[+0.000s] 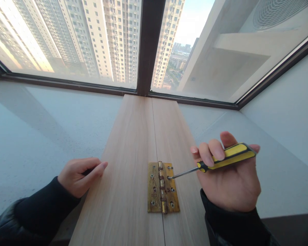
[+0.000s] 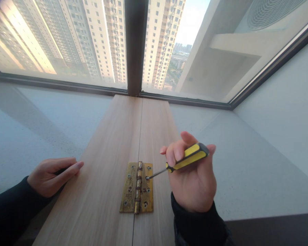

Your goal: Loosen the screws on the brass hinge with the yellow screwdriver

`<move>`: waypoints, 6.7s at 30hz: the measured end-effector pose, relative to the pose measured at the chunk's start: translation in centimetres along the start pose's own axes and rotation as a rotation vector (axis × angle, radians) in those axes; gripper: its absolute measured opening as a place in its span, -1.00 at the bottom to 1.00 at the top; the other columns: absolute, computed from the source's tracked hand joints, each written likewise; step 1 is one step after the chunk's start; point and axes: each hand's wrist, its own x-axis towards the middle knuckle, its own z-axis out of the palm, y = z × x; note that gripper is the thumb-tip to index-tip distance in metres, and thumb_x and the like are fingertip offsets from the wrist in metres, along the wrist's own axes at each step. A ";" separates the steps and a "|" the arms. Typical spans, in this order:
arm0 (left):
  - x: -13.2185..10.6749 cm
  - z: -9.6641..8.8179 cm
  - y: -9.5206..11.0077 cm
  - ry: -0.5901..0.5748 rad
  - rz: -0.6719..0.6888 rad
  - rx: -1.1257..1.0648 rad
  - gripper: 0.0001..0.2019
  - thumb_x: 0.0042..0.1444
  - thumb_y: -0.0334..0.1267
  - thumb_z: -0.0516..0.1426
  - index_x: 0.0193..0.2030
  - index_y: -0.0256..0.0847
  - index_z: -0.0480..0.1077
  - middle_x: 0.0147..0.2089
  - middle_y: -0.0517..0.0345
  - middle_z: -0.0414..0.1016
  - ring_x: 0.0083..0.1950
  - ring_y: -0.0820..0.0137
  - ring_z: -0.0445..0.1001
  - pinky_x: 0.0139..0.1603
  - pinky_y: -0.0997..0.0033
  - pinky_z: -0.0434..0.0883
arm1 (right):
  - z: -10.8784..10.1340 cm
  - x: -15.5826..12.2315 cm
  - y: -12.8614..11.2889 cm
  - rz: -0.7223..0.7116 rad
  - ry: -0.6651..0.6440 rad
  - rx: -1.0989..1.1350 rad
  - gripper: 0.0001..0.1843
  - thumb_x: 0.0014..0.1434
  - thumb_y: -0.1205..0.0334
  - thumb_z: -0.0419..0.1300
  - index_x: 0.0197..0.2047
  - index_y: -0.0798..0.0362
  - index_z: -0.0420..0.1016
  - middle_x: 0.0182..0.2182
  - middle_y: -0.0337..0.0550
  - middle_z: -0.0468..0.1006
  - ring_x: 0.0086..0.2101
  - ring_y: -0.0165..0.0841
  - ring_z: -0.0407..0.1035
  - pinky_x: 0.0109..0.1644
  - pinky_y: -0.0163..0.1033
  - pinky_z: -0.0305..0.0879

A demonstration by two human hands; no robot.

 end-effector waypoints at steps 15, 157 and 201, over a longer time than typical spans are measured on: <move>0.0 0.0 -0.2 -0.029 -0.031 -0.007 -0.53 0.21 -0.06 -0.09 -0.64 -0.28 0.25 -0.64 0.29 0.10 -0.59 0.58 0.10 -0.51 0.53 0.08 | 0.7 0.2 0.2 -0.108 -0.046 -0.153 -0.52 0.35 -0.24 0.15 -0.06 0.05 0.51 -0.51 -0.25 0.19 -0.49 -0.43 0.13 -0.31 -0.32 0.24; 0.0 -0.2 0.2 -0.012 -0.020 -0.007 -0.53 0.20 -0.07 -0.08 -0.66 -0.27 0.23 -0.65 0.30 0.08 -0.60 0.59 0.08 -0.52 0.55 0.07 | 1.4 0.1 -1.0 -0.135 0.248 -0.277 -0.75 0.34 -0.02 0.20 -0.21 -0.02 0.44 -0.43 -0.21 0.23 -0.48 -0.35 0.23 -0.46 -0.30 0.27; 0.1 -0.3 0.5 -0.012 -0.025 0.006 -0.54 0.20 -0.08 -0.08 -0.66 -0.27 0.24 -0.65 0.30 0.10 -0.60 0.59 0.10 -0.50 0.57 0.09 | 2.6 -3.8 -0.6 -0.230 0.179 -0.254 -0.71 0.17 0.08 0.45 -0.25 -0.02 0.43 -0.45 -0.27 0.14 -0.50 -0.40 0.13 -0.46 -0.32 0.24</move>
